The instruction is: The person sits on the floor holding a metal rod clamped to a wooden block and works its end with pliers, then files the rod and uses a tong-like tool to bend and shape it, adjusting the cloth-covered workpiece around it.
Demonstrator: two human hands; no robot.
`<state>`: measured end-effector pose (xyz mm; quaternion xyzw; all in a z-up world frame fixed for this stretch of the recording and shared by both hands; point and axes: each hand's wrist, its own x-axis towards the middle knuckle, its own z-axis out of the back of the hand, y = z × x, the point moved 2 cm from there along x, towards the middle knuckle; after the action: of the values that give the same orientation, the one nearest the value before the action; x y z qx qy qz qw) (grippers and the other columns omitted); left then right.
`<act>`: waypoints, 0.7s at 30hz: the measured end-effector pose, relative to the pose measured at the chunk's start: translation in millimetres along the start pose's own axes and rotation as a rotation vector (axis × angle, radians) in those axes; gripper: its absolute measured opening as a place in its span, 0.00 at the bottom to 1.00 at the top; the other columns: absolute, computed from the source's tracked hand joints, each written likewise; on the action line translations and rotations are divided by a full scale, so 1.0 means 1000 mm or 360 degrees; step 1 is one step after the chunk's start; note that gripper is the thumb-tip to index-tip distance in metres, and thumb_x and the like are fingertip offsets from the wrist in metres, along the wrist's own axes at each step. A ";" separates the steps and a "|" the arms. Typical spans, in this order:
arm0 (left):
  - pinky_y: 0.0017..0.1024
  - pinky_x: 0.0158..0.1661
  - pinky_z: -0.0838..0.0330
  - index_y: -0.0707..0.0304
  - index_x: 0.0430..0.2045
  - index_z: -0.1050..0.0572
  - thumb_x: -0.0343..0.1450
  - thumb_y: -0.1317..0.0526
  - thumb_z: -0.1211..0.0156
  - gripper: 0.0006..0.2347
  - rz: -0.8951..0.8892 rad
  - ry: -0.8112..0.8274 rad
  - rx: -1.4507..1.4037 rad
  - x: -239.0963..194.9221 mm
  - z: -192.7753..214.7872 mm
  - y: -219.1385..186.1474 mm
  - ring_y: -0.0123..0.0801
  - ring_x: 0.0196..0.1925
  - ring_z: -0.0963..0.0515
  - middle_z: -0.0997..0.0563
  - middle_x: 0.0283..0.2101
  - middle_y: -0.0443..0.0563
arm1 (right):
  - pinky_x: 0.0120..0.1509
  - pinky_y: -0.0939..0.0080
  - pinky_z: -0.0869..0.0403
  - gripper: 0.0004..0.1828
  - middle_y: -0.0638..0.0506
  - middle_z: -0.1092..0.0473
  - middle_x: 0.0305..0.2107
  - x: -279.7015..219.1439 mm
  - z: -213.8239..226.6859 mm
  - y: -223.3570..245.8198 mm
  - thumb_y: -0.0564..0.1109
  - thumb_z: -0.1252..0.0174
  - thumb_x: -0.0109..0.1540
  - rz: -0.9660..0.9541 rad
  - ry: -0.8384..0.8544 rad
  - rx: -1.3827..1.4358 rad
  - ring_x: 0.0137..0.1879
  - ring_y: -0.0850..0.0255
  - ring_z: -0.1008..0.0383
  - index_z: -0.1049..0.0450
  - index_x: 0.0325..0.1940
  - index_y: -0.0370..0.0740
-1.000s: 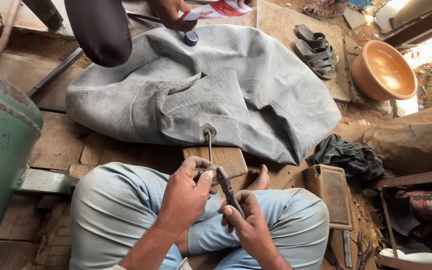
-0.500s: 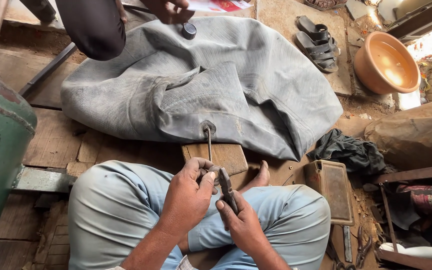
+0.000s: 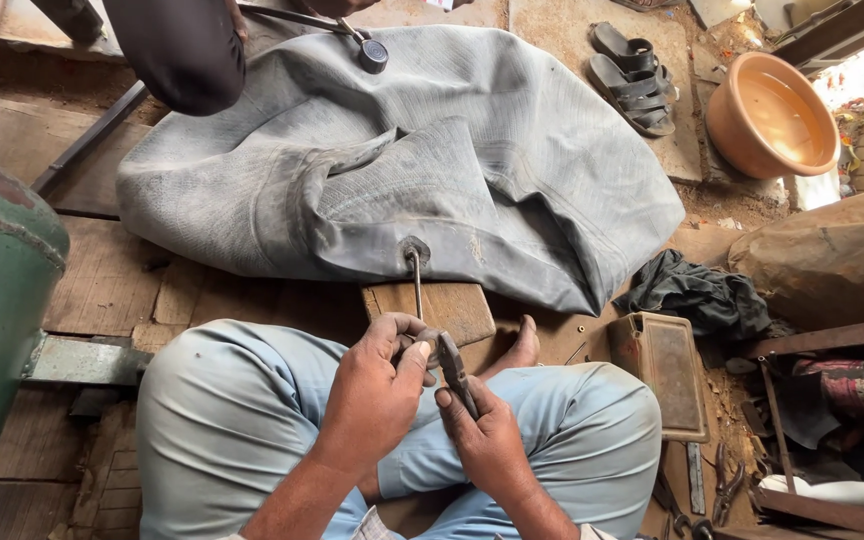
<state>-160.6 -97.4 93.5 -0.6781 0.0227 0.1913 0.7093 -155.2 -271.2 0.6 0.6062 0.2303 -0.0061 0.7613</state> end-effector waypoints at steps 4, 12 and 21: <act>0.24 0.33 0.20 0.68 0.40 0.23 0.72 0.63 0.44 0.08 0.0021 -0.0017 -0.0033 0.005 0.005 0.005 0.26 0.29 0.15 0.13 0.33 0.51 | 0.34 0.67 0.28 0.15 0.54 0.23 0.24 -0.006 0.000 0.022 0.50 0.42 0.65 0.0089 0.0026 -0.0380 0.28 0.70 0.30 0.20 0.45 0.37; 0.23 0.33 0.18 0.67 0.40 0.21 0.71 0.64 0.44 0.09 -0.0017 -0.0026 -0.0115 0.007 0.009 0.012 0.23 0.32 0.14 0.13 0.34 0.50 | 0.44 0.67 0.24 0.20 0.51 0.20 0.31 -0.010 0.003 0.029 0.53 0.44 0.66 0.0014 0.0202 -0.0299 0.37 0.70 0.24 0.23 0.55 0.37; 0.25 0.32 0.19 0.67 0.37 0.23 0.71 0.63 0.43 0.07 -0.0118 -0.0153 0.0133 0.000 0.002 0.010 0.27 0.30 0.14 0.13 0.32 0.50 | 0.41 0.65 0.25 0.22 0.51 0.19 0.30 -0.012 -0.004 0.038 0.54 0.45 0.65 -0.0017 0.0174 -0.0414 0.35 0.68 0.24 0.25 0.58 0.40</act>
<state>-164.1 -95.0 84.3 -0.6382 -0.0286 0.1962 0.7439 -156.6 -260.2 39.7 0.5005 0.2734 0.0527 0.8197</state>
